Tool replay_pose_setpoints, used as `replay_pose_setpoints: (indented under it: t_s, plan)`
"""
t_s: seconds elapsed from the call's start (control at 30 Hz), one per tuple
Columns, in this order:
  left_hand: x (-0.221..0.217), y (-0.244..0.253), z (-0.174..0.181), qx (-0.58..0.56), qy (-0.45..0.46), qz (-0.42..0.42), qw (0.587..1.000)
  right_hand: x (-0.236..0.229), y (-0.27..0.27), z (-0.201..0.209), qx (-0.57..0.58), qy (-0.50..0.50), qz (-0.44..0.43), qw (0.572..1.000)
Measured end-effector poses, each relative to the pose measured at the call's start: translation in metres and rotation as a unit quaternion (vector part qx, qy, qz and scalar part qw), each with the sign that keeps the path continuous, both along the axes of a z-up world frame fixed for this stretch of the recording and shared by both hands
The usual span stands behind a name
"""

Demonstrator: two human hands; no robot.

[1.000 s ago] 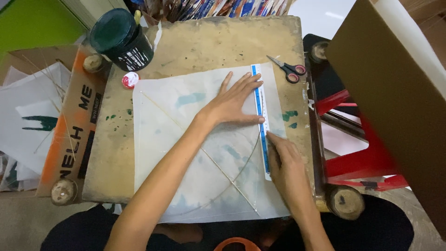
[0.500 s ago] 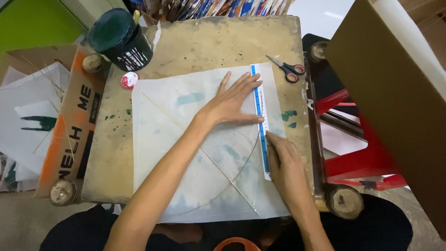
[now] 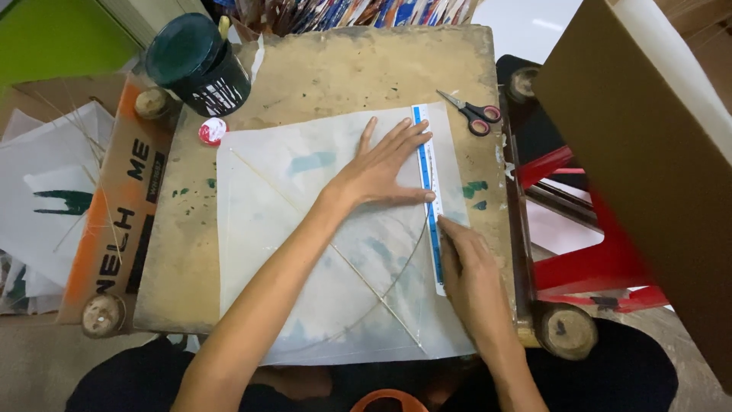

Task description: Assembling a kite by positioning wooden sticks on paper, measuring for alignment, and cutting the paper to shape with scissors.

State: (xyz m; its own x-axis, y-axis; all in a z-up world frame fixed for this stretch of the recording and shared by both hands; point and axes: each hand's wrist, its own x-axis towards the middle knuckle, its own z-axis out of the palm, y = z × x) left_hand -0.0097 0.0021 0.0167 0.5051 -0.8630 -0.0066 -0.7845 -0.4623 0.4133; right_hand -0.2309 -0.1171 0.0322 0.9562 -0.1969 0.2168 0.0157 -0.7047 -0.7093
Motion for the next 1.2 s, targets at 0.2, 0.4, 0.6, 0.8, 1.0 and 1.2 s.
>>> replay_pose_setpoints:
  t_s: [0.2,0.4,0.6,0.8,1.0,1.2]
  plan:
    - [0.001,-0.001,-0.003,-0.011,0.005,0.001,1.0,0.0,0.001,0.007,0.009,-0.006,0.009,1.0]
    - [0.006,-0.002,-0.009,-0.029,0.036,0.031,0.998,-0.007,-0.006,0.009,0.007,0.011,-0.037,0.999]
    - [0.007,-0.002,-0.01,-0.025,0.042,0.027,0.998,-0.004,-0.003,0.02,-0.026,0.047,-0.021,0.998]
    - [0.005,-0.003,-0.008,-0.029,0.048,0.033,0.998,-0.002,-0.004,0.01,-0.07,0.058,-0.019,0.996]
    - [0.004,-0.007,-0.022,-0.105,-0.043,-0.008,0.994,-0.003,-0.005,0.004,-0.098,0.053,-0.005,0.994]
    - [0.0,-0.011,-0.028,-0.062,-0.084,-0.005,0.995,-0.003,-0.003,0.005,-0.111,0.049,-0.013,0.993]
